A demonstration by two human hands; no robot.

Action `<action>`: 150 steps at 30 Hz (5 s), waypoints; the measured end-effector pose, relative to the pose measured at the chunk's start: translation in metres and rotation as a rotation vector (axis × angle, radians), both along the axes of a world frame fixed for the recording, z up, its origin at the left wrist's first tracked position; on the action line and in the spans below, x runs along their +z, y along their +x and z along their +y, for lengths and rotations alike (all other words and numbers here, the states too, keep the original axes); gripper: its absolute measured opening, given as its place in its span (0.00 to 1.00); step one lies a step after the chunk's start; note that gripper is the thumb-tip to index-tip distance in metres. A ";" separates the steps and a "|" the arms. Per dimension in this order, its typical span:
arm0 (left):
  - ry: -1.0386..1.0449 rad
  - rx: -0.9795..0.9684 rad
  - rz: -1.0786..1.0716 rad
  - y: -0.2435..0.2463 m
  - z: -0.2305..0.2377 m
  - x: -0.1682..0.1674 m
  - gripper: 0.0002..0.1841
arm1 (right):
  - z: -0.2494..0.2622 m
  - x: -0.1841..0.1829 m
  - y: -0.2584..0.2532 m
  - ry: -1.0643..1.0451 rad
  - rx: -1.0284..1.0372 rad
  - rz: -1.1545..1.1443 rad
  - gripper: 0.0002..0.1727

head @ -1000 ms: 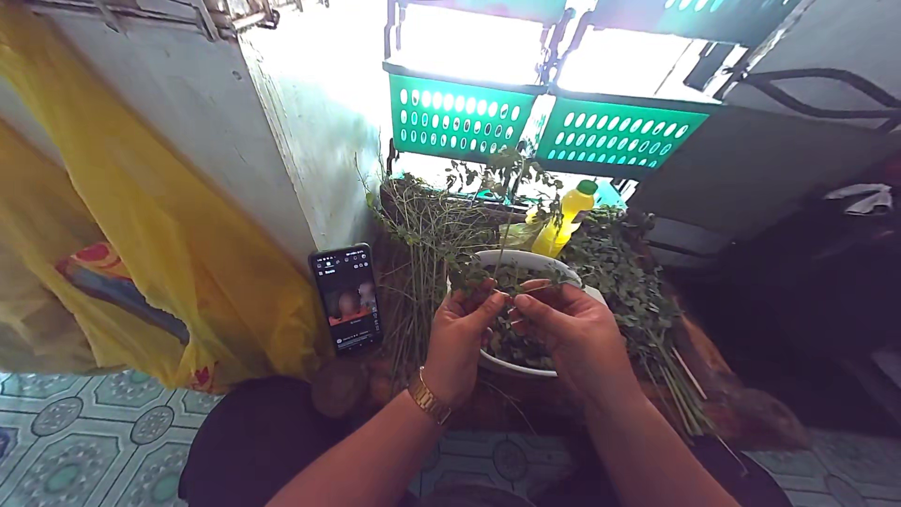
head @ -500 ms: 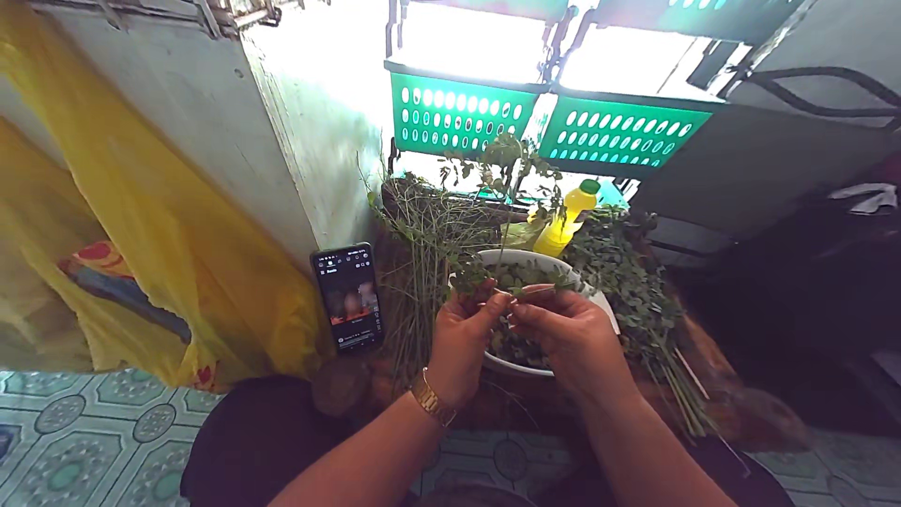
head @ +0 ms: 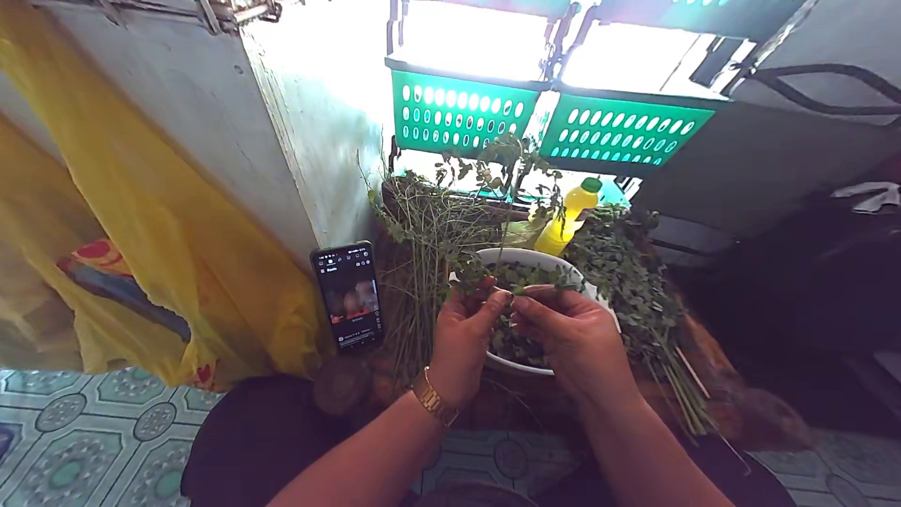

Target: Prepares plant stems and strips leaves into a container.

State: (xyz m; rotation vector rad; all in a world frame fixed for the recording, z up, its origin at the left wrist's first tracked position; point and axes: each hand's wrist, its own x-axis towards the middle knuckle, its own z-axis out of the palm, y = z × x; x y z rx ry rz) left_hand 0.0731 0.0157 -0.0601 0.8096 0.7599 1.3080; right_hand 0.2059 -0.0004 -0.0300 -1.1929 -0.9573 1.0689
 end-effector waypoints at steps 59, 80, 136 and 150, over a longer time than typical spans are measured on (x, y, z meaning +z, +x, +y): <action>0.075 -0.124 0.167 -0.021 0.016 0.016 0.12 | 0.052 0.076 0.107 0.083 0.548 -0.957 0.09; 0.195 -0.236 0.107 -0.025 0.011 0.016 0.14 | 0.028 0.056 0.050 0.273 0.533 -0.858 0.04; 0.165 -0.135 0.110 -0.023 0.016 0.014 0.22 | 0.000 0.035 0.069 0.346 0.074 -1.014 0.12; 0.118 -0.185 0.091 -0.018 0.010 0.011 0.23 | -0.026 0.005 0.023 0.031 0.072 -0.688 0.18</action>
